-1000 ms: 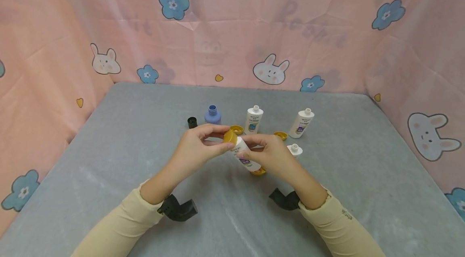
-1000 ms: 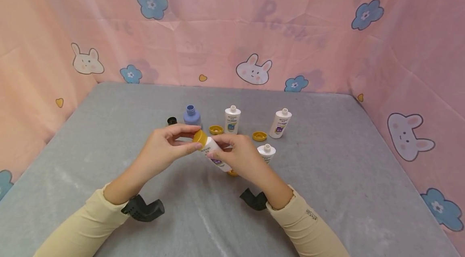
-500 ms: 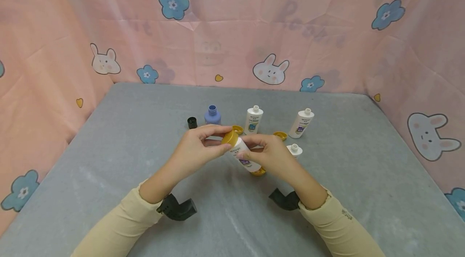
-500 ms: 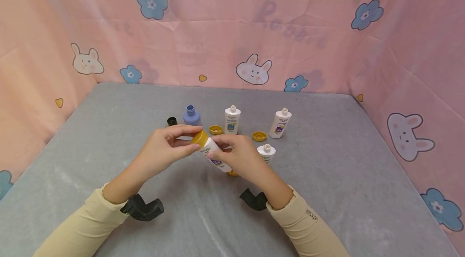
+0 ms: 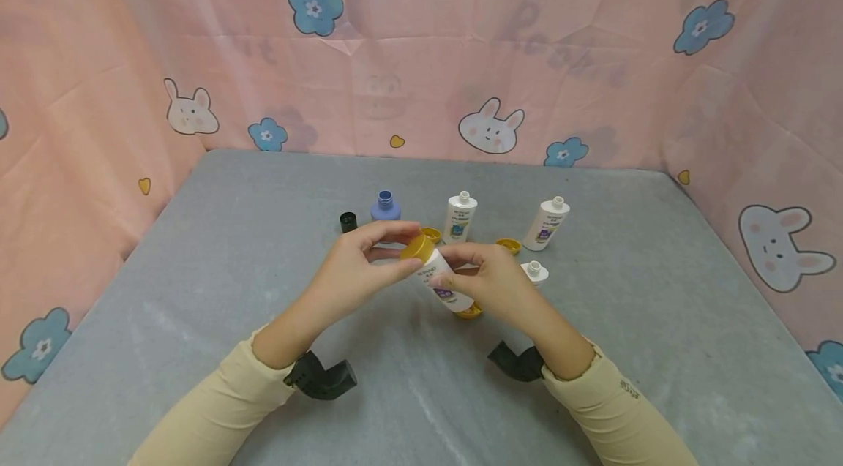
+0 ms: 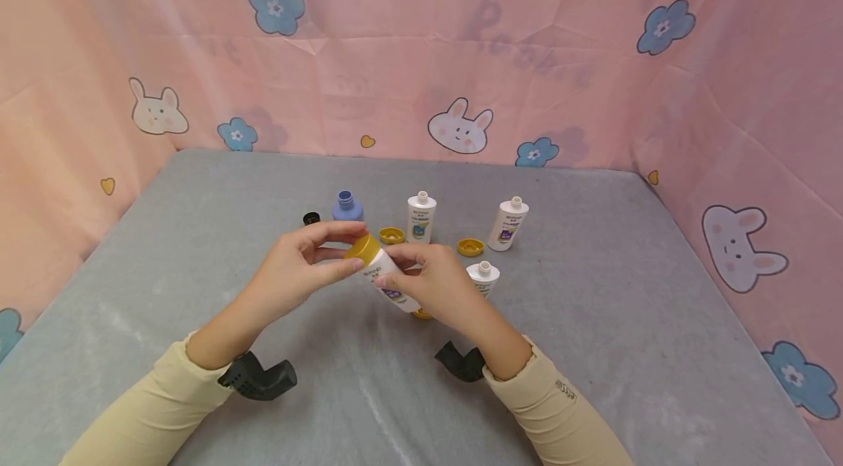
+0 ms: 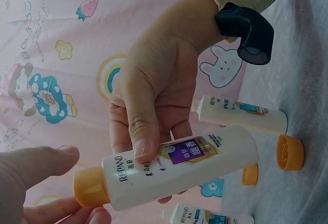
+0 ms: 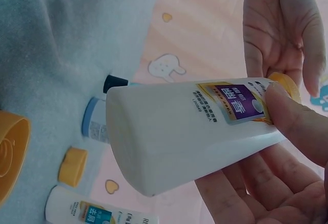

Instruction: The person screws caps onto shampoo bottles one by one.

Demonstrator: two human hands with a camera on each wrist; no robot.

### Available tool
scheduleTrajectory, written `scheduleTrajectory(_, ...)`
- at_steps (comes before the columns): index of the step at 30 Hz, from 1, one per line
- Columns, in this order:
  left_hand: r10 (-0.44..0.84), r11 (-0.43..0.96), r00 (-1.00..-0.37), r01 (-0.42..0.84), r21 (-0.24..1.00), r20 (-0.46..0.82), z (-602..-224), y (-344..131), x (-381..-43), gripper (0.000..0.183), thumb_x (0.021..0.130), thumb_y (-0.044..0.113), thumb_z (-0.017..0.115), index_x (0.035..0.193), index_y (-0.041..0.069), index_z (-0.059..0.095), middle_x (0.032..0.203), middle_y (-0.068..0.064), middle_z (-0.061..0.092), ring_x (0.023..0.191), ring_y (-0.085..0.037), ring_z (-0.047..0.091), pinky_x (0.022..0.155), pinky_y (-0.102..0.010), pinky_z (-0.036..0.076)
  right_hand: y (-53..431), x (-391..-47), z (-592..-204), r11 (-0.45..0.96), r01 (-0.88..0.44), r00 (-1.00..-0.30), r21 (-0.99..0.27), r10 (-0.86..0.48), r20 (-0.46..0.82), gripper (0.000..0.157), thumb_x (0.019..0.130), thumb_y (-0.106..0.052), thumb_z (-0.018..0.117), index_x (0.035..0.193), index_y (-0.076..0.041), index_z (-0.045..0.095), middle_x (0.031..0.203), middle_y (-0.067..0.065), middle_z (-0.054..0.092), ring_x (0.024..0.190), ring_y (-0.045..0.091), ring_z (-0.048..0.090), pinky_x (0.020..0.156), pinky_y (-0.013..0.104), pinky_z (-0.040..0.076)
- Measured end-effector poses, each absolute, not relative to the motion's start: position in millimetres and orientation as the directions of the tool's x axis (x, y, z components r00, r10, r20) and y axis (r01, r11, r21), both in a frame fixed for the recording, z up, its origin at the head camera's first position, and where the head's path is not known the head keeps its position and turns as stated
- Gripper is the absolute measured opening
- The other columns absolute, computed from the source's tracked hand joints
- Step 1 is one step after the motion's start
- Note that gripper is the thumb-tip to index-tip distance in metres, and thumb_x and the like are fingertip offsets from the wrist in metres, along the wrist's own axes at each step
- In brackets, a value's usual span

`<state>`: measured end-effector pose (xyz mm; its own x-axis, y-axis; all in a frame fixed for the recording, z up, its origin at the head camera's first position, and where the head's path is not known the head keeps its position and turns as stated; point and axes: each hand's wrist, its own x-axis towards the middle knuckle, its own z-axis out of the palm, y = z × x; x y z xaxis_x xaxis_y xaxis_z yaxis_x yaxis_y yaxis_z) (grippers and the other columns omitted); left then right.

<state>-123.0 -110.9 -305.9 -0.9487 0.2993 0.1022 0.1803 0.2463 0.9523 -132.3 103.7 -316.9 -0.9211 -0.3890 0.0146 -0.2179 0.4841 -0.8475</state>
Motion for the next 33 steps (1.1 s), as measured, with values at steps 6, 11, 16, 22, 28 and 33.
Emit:
scheduleTrajectory(6, 0.251, 0.275, -0.968, 0.068, 0.959, -0.003, -306.1, -110.8, -123.8, 0.041, 0.086, 0.023, 0.079, 0.125, 0.016, 0.067, 0.125, -0.001, 0.068, 0.107, -0.02, 0.069, 0.088, -0.032, 0.06, 104.1, -132.1, -316.3, 0.481, -0.209, -0.922, -0.852, -0.386, 0.008, 0.035, 0.088, -0.016, 0.076, 0.119, -0.001, 0.071, 0.115, 0.013, 0.073, 0.104, 0.026, 0.07, 0.09, 0.039, 0.06)
scheduleTrajectory(11, 0.237, 0.274, -0.971, 0.052, 0.96, -0.015, -307.1, -110.2, -124.1, 0.034, 0.085, 0.024, 0.08, 0.118, 0.017, 0.071, 0.119, -0.001, 0.069, 0.098, -0.016, 0.071, 0.085, -0.032, 0.06, 103.6, -132.0, -315.9, 0.479, -0.212, -0.921, -0.852, -0.388, 0.011, 0.034, 0.087, -0.015, 0.076, 0.119, -0.001, 0.071, 0.114, 0.013, 0.073, 0.104, 0.026, 0.07, 0.09, 0.039, 0.06)
scheduleTrajectory(16, 0.243, 0.275, -0.97, 0.081, 0.958, 0.013, -306.5, -110.6, -123.2, 0.032, 0.086, 0.022, 0.079, 0.116, 0.016, 0.072, 0.119, -0.002, 0.068, 0.095, -0.016, 0.071, 0.084, -0.032, 0.06, 104.0, -131.7, -315.6, 0.477, -0.217, -0.922, -0.852, -0.387, 0.017, 0.035, 0.087, -0.015, 0.077, 0.119, -0.001, 0.071, 0.115, 0.014, 0.073, 0.103, 0.026, 0.071, 0.088, 0.038, 0.06)
scheduleTrajectory(22, 0.253, 0.283, -0.967, 0.113, 0.953, 0.039, -307.1, -111.3, -123.9, 0.03, 0.088, 0.019, 0.077, 0.117, 0.015, 0.072, 0.12, -0.003, 0.068, 0.097, -0.018, 0.07, 0.084, -0.03, 0.061, 104.4, -131.7, -315.6, 0.481, -0.22, -0.922, -0.849, -0.386, 0.02, 0.035, 0.087, -0.016, 0.077, 0.118, -0.002, 0.071, 0.114, 0.013, 0.074, 0.103, 0.025, 0.071, 0.088, 0.037, 0.061)
scheduleTrajectory(28, 0.271, 0.296, -0.958, 0.176, 0.939, 0.094, -309.1, -111.4, -125.3, 0.03, 0.089, 0.015, 0.076, 0.119, 0.011, 0.073, 0.121, -0.005, 0.069, 0.107, -0.023, 0.067, 0.091, -0.031, 0.059, 104.6, -131.8, -314.9, 0.481, -0.23, -0.919, -0.846, -0.394, 0.026, 0.035, 0.087, -0.016, 0.077, 0.118, -0.002, 0.071, 0.114, 0.013, 0.074, 0.103, 0.025, 0.07, 0.088, 0.037, 0.06)
scheduleTrajectory(33, 0.289, 0.29, -0.949, 0.211, 0.934, 0.125, -309.4, -111.5, -125.9, 0.031, 0.089, 0.013, 0.075, 0.119, 0.009, 0.072, 0.121, -0.007, 0.069, 0.109, -0.024, 0.065, 0.095, -0.035, 0.057, 105.2, -132.1, -314.9, 0.481, -0.238, -0.917, -0.844, -0.398, 0.032, 0.034, 0.087, -0.016, 0.077, 0.118, -0.002, 0.072, 0.114, 0.012, 0.074, 0.103, 0.025, 0.07, 0.089, 0.038, 0.06)
